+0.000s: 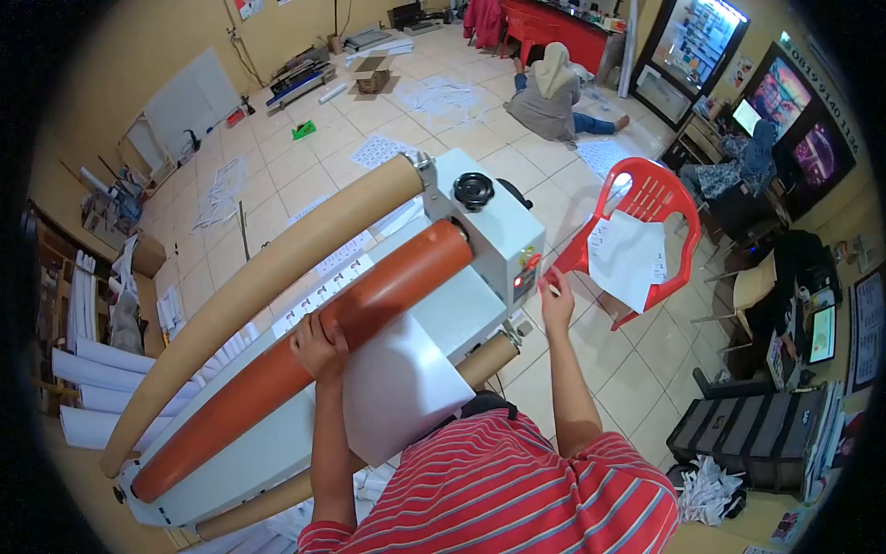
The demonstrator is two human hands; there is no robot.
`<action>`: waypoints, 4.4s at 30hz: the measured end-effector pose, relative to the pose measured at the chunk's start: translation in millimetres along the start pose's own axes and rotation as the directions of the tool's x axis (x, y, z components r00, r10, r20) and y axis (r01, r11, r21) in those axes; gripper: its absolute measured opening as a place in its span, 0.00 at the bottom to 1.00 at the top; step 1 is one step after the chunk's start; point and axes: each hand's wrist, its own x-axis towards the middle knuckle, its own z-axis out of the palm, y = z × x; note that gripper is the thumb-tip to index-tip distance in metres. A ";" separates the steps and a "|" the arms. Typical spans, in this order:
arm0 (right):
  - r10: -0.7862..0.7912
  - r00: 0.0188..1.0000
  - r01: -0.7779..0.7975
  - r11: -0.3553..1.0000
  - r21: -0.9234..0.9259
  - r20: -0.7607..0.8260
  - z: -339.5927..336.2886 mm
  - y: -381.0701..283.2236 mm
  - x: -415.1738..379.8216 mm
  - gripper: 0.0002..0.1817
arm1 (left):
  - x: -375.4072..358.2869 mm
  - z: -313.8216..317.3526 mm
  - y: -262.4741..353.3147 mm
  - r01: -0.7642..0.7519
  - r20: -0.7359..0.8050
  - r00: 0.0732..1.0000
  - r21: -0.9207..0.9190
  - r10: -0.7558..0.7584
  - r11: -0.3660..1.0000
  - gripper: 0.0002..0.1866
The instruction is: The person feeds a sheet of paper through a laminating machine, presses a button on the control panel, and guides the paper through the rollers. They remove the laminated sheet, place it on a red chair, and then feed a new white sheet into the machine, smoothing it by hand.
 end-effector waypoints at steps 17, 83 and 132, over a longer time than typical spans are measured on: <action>0.156 0.782 -0.374 0.892 0.255 0.603 -4.0 67.6 61.6 0.29 | -6.0 9.5 16.6 0.119 0.000 0.993 0.124 -0.120 0.985 0.23; 0.225 0.866 -0.355 0.905 0.235 0.446 2.5 63.7 43.6 0.32 | 60.0 1.8 -3.1 0.095 0.545 0.819 0.177 -0.178 0.980 0.32; 0.362 0.850 -0.440 0.887 0.139 0.382 4.1 53.9 45.7 0.35 | 109.5 54.5 -57.6 0.451 0.942 0.200 0.156 -0.270 0.879 0.38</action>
